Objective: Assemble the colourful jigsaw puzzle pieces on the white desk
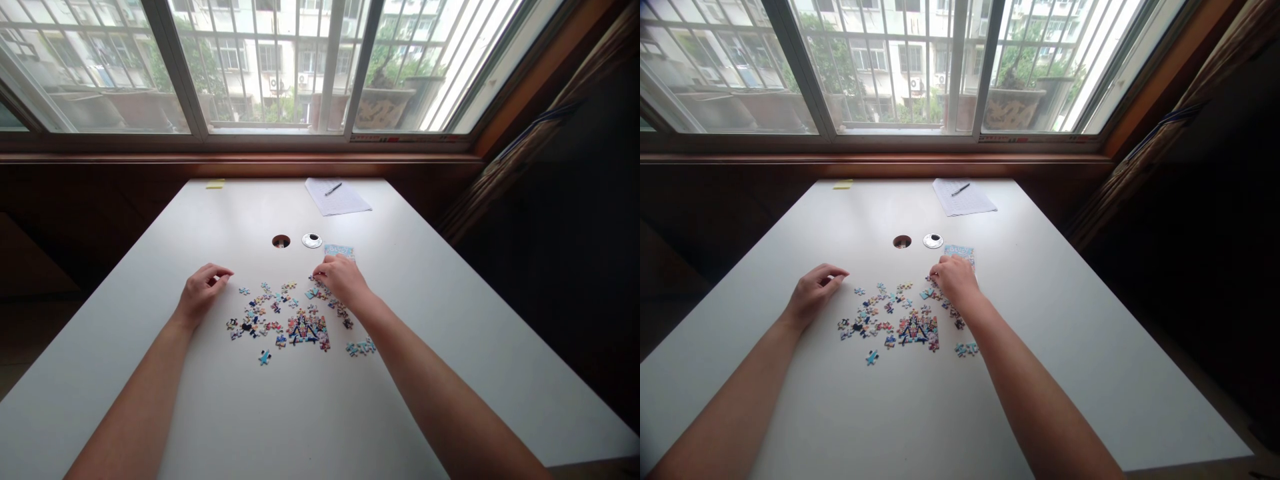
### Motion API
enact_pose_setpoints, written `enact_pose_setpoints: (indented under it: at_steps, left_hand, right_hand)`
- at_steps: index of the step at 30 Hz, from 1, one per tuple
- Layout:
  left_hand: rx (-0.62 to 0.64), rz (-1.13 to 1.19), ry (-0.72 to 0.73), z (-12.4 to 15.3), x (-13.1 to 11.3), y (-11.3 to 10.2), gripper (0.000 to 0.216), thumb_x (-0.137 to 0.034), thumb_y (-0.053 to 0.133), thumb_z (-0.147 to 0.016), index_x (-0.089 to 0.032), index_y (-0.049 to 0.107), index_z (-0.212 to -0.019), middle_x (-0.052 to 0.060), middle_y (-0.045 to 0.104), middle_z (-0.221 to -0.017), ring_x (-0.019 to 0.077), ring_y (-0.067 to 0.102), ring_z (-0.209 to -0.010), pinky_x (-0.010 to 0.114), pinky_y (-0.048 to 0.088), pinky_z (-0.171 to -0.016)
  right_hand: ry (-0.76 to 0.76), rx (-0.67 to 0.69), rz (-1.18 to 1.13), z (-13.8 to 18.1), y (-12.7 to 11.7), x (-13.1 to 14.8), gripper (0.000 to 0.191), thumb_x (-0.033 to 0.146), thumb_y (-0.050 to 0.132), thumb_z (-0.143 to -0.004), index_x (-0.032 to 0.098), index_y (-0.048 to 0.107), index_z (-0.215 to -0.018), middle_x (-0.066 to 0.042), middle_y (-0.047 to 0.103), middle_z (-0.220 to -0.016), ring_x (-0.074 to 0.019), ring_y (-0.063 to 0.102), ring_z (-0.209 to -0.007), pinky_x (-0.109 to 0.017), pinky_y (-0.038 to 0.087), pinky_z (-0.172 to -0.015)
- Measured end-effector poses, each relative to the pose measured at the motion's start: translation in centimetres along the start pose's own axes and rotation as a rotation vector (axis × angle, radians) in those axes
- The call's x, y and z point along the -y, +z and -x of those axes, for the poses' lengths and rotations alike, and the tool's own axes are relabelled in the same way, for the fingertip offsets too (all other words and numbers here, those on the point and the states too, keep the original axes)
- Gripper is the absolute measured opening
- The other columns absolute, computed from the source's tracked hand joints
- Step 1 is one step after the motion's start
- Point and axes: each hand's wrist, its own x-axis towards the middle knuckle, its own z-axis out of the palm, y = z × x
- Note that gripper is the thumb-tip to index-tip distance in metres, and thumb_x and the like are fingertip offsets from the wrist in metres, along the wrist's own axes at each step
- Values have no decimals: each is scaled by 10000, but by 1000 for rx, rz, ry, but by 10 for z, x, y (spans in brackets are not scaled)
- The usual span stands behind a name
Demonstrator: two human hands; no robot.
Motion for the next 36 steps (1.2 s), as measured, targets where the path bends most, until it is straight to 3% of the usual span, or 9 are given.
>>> enact_pose_setpoints:
  at_steps: [16,27,36]
  left_hand:
    - [1,-5,-4,0,-2,0,209,-371,582,-901,-231,737,-916,26,709,-994,164,632,-802,274,516,-709]
    - [3,3,-5,0,0,-1,194,-354,581,-910,-231,732,-917,22,704,-1004,166,635,-839,275,510,-737]
    - [2,26,-8,-1,0,0,209,-367,590,-910,-216,734,-927,24,699,-1001,154,624,-819,260,501,-725]
  right_hand:
    - [12,85,-40,-10,3,3,84,206,698,-903,234,777,-894,-83,693,-1001,-253,582,-981,-357,409,-808]
    - [-50,118,-38,-9,9,-1,68,217,665,-931,192,699,-985,-116,640,-1114,-269,540,-1028,-379,404,-866]
    - [-68,120,-196,-10,7,-4,76,121,676,-871,186,712,-890,-87,705,-981,-249,576,-983,-356,407,-871]
